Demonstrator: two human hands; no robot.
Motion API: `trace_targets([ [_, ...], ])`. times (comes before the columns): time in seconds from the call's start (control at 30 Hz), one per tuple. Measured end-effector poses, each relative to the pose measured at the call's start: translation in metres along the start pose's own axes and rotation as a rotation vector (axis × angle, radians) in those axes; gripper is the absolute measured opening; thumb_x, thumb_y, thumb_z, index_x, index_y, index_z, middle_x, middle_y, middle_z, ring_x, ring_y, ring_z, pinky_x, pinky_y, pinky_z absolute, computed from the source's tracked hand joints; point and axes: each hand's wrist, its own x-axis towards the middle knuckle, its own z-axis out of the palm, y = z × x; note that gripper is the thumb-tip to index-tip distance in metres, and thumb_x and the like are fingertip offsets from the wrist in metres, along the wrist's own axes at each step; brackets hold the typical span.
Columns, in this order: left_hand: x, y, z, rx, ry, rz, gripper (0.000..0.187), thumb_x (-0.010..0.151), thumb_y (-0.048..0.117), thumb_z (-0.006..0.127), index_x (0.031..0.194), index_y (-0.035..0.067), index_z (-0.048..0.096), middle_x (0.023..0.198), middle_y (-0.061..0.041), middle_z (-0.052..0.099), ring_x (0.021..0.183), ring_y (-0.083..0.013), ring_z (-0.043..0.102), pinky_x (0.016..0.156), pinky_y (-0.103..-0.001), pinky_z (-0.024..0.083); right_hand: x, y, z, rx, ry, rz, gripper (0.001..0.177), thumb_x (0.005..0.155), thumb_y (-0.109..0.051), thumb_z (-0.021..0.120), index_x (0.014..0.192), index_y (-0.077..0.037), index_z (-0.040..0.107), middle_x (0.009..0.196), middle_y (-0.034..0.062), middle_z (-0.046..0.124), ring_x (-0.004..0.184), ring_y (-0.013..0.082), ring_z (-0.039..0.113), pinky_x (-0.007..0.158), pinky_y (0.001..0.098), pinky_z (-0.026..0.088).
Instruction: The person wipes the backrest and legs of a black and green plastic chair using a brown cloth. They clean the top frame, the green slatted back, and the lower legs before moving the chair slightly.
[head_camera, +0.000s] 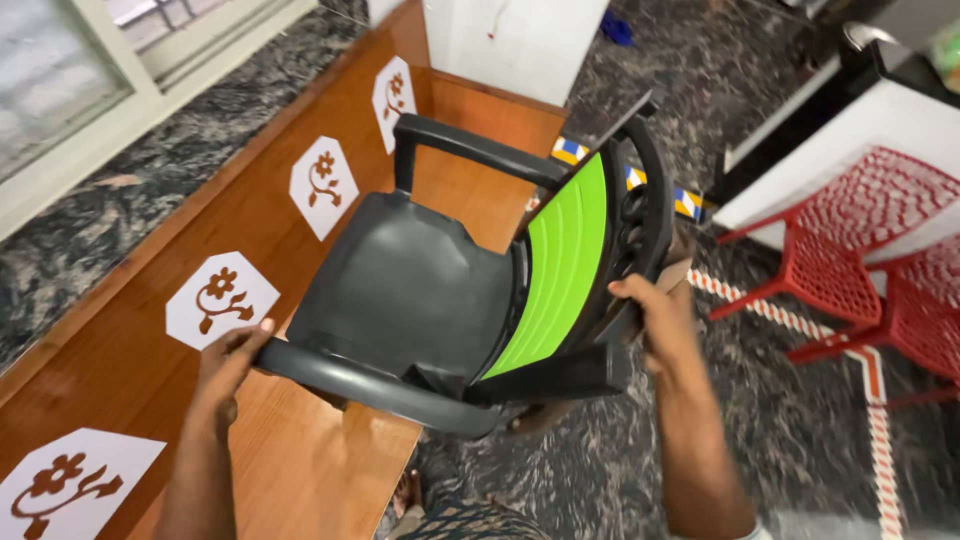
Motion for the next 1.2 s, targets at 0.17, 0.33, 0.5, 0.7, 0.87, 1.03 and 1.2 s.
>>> trace_targets([
  [0.17,0.060,-0.052,0.011,-0.010,-0.263,-0.209,0.087,0.075,0.062,0.068,0.144,0.010,0.054,0.148,-0.016,0.056,0.141,-0.0331,0.048,0.109,-0.058,0.038,0.018,-0.003,-0.023,-0.168,0.062,0.052,0.040,0.073,0.007,0.060,0.113,0.003,0.062,0.090,0.0062,0.068,0.070,0.0183,0.066,0.058,0.0296,0.056],
  [0.33,0.146,-0.102,0.054,0.119,-0.323,-0.188,0.117,0.072,0.064,0.076,0.161,0.007,0.027,0.164,-0.020,0.031,0.154,-0.0364,0.026,0.120,-0.055,0.025,0.022,-0.003,-0.032,-0.284,0.085,0.025,0.039,0.072,0.007,0.061,0.111,0.000,0.064,0.090,0.0040,0.068,0.071,0.0153,0.064,0.059,0.0274,0.054],
  [0.5,0.196,-0.110,0.087,0.123,-0.350,-0.096,0.121,0.071,0.060,0.080,0.161,0.003,0.023,0.161,-0.026,0.032,0.151,-0.0376,0.030,0.120,-0.052,0.025,0.017,0.004,-0.043,-0.340,0.118,0.015,0.033,0.076,0.005,0.065,0.109,0.001,0.066,0.091,0.0038,0.070,0.074,0.0134,0.065,0.064,0.0252,0.055],
  [0.7,0.207,-0.094,0.126,-0.081,-0.516,-0.267,0.083,0.076,0.046,0.080,0.134,-0.009,0.058,0.125,-0.026,0.067,0.112,-0.0389,0.065,0.096,-0.052,0.050,0.016,0.025,-0.083,-0.401,0.104,-0.025,0.039,0.073,0.008,0.067,0.112,0.003,0.066,0.098,0.0017,0.071,0.085,0.0099,0.066,0.076,0.0239,0.055],
  [0.87,0.184,-0.102,0.158,-0.102,-0.343,-0.271,0.068,0.079,0.029,0.088,0.125,-0.013,0.059,0.114,-0.027,0.068,0.094,-0.0369,0.070,0.080,-0.047,0.058,0.011,0.029,-0.122,-0.537,0.198,0.160,0.044,0.073,0.009,0.069,0.116,0.001,0.066,0.094,0.0065,0.069,0.081,0.0150,0.064,0.068,0.0274,0.053],
  [1.03,0.120,-0.115,0.181,-0.293,-0.396,-0.298,0.060,0.078,0.022,0.086,0.121,-0.012,0.061,0.112,-0.024,0.069,0.091,-0.0340,0.071,0.078,-0.047,0.060,-0.001,0.007,-0.165,-0.577,0.134,0.081,0.062,0.074,0.005,0.073,0.133,-0.002,0.056,0.113,0.0097,0.066,0.097,0.0148,0.066,0.079,0.0282,0.057],
  [1.2,0.054,-0.125,0.222,-0.270,-0.360,-0.360,0.057,0.079,0.019,0.087,0.119,-0.012,0.060,0.111,-0.025,0.069,0.091,-0.0336,0.070,0.080,-0.048,0.060,-0.012,-0.058,-0.207,-0.711,0.068,0.228,0.057,0.088,-0.014,0.074,0.142,-0.003,0.057,0.125,0.0094,0.069,0.112,0.0163,0.065,0.095,0.0311,0.052],
])
